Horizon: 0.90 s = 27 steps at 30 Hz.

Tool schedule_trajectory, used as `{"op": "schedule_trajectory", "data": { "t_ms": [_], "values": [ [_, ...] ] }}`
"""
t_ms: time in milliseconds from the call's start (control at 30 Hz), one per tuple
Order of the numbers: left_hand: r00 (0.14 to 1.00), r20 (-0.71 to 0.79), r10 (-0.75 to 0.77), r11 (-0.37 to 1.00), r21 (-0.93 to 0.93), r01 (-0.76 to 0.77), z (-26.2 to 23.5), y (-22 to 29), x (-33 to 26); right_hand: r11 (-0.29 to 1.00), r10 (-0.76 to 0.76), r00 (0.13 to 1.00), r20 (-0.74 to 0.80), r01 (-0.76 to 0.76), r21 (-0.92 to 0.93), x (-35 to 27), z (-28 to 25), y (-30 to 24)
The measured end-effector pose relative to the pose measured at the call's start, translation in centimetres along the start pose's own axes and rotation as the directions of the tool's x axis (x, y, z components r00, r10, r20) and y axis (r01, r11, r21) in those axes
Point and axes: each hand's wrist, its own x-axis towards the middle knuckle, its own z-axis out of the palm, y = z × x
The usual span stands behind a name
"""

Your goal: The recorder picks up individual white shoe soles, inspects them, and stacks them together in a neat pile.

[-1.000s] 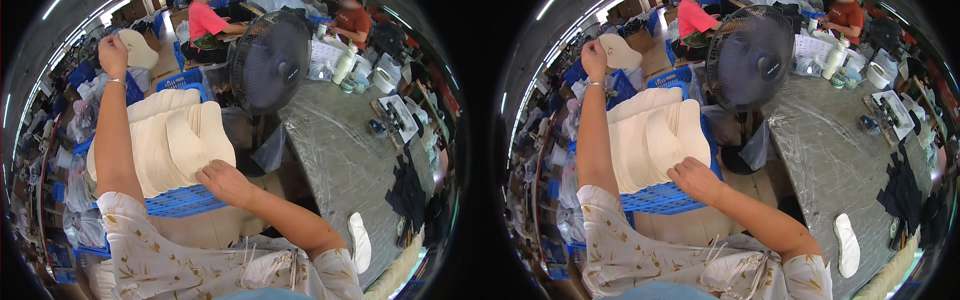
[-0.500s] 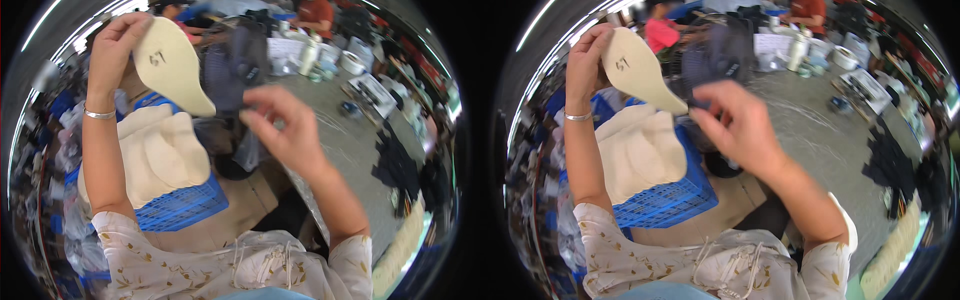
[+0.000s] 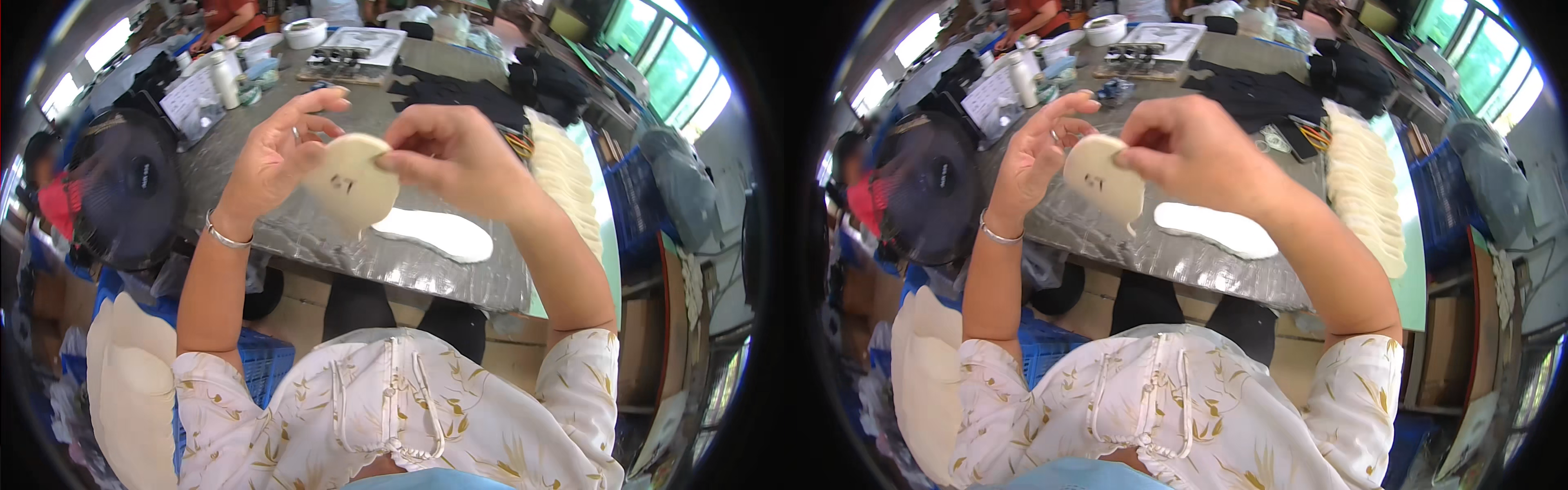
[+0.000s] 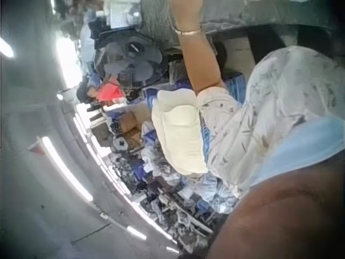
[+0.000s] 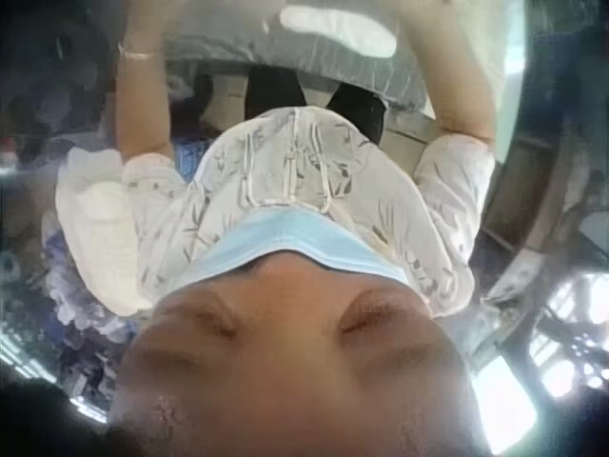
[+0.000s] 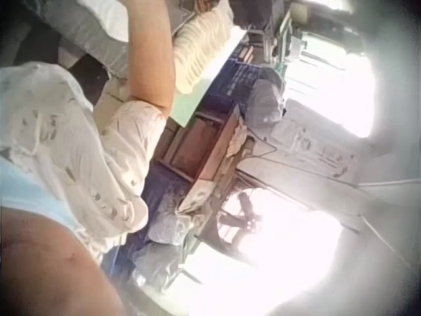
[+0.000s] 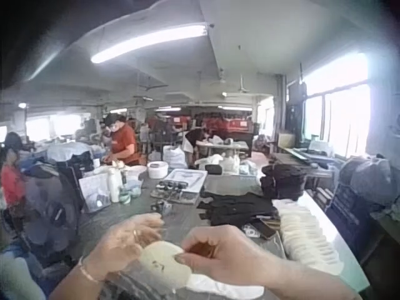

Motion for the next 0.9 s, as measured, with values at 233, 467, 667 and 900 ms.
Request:
{"op": "schedule_trajectory", "data": {
  "t_ms": [233, 467, 667, 900],
  "values": [
    [0.812, 0.148, -0.564, 0.734, -0.359, 0.576, 2.6, -15.3, -5.9, 0.968, 0.055, 0.904, -0.424, 0.056, 0.245, -7.5, -9.8, 5.4],
    [0.667, 0.040, -0.744, 0.441, -0.721, 0.535, 6.4, -18.4, -7.4, 0.862, 0.318, 0.766, -0.559, 0.013, 0.507, -14.3, -11.0, 15.0],
    [0.616, -0.033, -0.787, 0.455, -0.705, 0.544, 7.7, -19.9, -5.6, 0.773, 0.493, 0.721, -0.487, -0.105, 0.626, -16.2, -9.9, 17.8],
    [0.701, 0.058, -0.710, 0.632, -0.386, 0.672, 10.5, -19.5, -1.6, 0.711, 0.338, 0.790, -0.511, 0.141, 0.689, -14.9, -10.8, 15.2]
  ]
}}
